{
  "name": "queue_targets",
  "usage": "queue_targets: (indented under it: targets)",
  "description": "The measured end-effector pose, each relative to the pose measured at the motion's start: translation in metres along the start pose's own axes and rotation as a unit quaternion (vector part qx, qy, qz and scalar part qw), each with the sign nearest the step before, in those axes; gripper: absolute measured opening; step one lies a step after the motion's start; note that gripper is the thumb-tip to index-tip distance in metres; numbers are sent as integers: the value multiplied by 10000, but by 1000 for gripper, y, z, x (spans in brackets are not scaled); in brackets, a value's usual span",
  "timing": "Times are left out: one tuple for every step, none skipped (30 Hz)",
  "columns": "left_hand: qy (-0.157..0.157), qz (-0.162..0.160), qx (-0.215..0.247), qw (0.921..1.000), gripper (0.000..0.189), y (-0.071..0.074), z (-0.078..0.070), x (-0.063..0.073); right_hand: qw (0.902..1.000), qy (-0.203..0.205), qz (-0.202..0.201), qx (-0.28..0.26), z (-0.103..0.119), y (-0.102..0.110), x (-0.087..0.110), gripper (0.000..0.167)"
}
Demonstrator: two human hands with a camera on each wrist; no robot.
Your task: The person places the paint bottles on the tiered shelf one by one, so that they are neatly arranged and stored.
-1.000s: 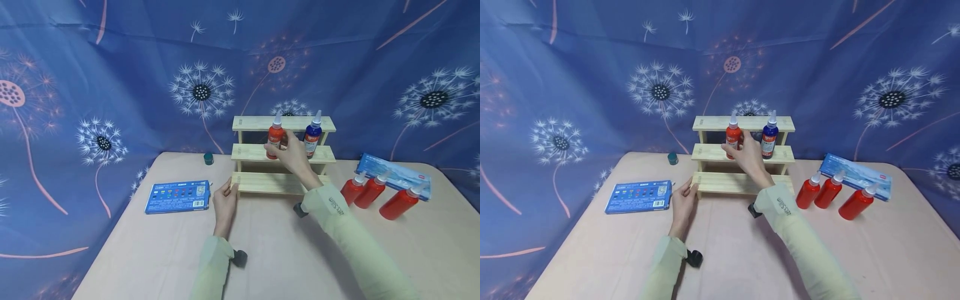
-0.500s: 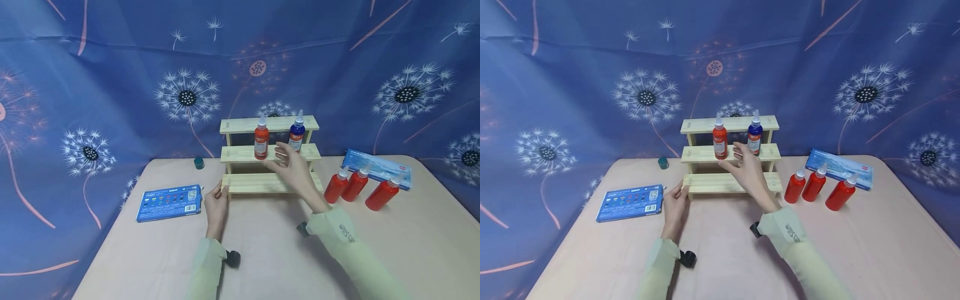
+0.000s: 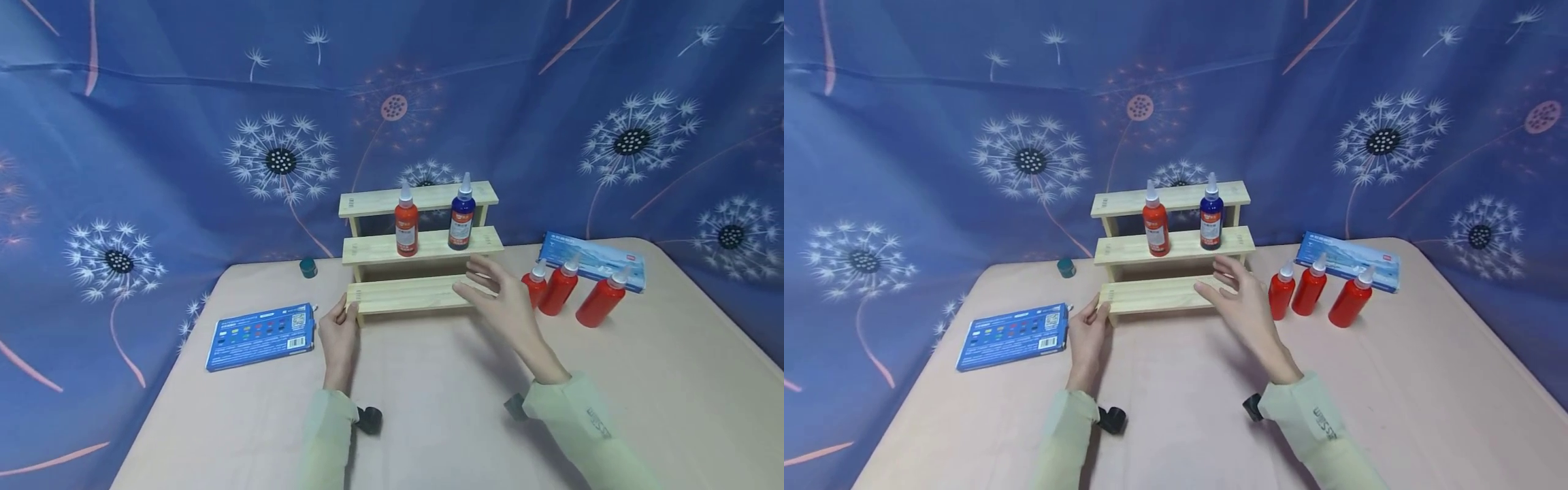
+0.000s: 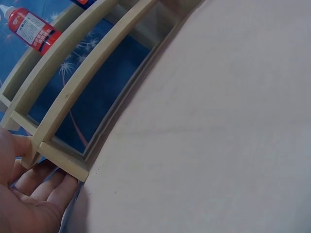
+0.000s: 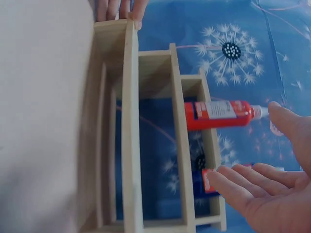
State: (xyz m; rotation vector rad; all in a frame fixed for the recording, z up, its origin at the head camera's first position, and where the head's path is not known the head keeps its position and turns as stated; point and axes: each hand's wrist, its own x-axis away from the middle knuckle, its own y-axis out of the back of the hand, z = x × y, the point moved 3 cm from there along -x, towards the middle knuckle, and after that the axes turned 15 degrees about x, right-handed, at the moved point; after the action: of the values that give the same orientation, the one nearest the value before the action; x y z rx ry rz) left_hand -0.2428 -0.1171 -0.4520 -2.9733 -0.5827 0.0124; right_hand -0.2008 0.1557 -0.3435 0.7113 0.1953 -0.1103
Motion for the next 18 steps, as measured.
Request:
queue_targets:
  targets:
    - [18, 10, -6, 10000, 39, -1, 0, 0, 10000, -48, -28, 59, -3, 3, 3, 67]
    - [32, 25, -6, 10000, 39, -1, 0, 0, 9999, -92, -69, 106, -7, 5, 6, 66]
    - [50, 40, -9, 10000, 39, -2, 0, -1, 9998, -137, -109, 124, -10, 7, 8, 66]
    - [65, 56, -24, 10000, 39, -2, 0, -1, 9996, -185, -143, 157, -13, 9, 11, 66]
    - [74, 69, -36, 9999, 39, -2, 0, -1, 9994, -230, -172, 198, -17, 11, 14, 66]
    - [84, 74, -58, 9999, 39, -2, 1, -1, 9991, -261, -212, 240, -21, 13, 16, 67]
    - [94, 75, -77, 9999, 39, -2, 1, -1, 9988, -306, -243, 285, -25, 14, 19, 67]
    - [94, 74, -88, 9999, 39, -2, 1, -1, 9984, -350, -262, 347, -29, 16, 21, 67]
    - [90, 68, -103, 9999, 39, -2, 1, -1, 9981, -400, -266, 398, -33, 18, 23, 68]
    - [75, 61, -102, 9999, 39, -1, 1, -1, 9976, -441, -270, 454, -37, 20, 26, 68]
    - [72, 59, -97, 9999, 39, -1, 1, 0, 9973, -480, -274, 488, -41, 22, 28, 68]
    - [65, 70, -92, 9999, 39, -1, 1, 0, 9971, -524, -283, 484, -45, 24, 31, 67]
    - [65, 88, -82, 9999, 39, 0, 1, 0, 9966, -583, -286, 503, -49, 27, 33, 67]
    - [67, 114, -72, 9999, 39, 0, 1, -1, 9962, -643, -288, 511, -52, 30, 35, 67]
    - [74, 139, -64, 9999, 40, 1, 0, -1, 9959, -709, -293, 477, -55, 32, 38, 67]
    - [92, 153, -63, 9998, 40, 2, 0, -1, 9955, -765, -295, 469, -58, 35, 40, 67]
    - [123, 156, -88, 9998, 40, 3, 0, -1, 9952, -816, -307, 451, -61, 37, 43, 67]
    - [142, 153, -118, 9997, 40, 4, 0, -1, 9950, -850, -320, 418, -64, 39, 45, 66]
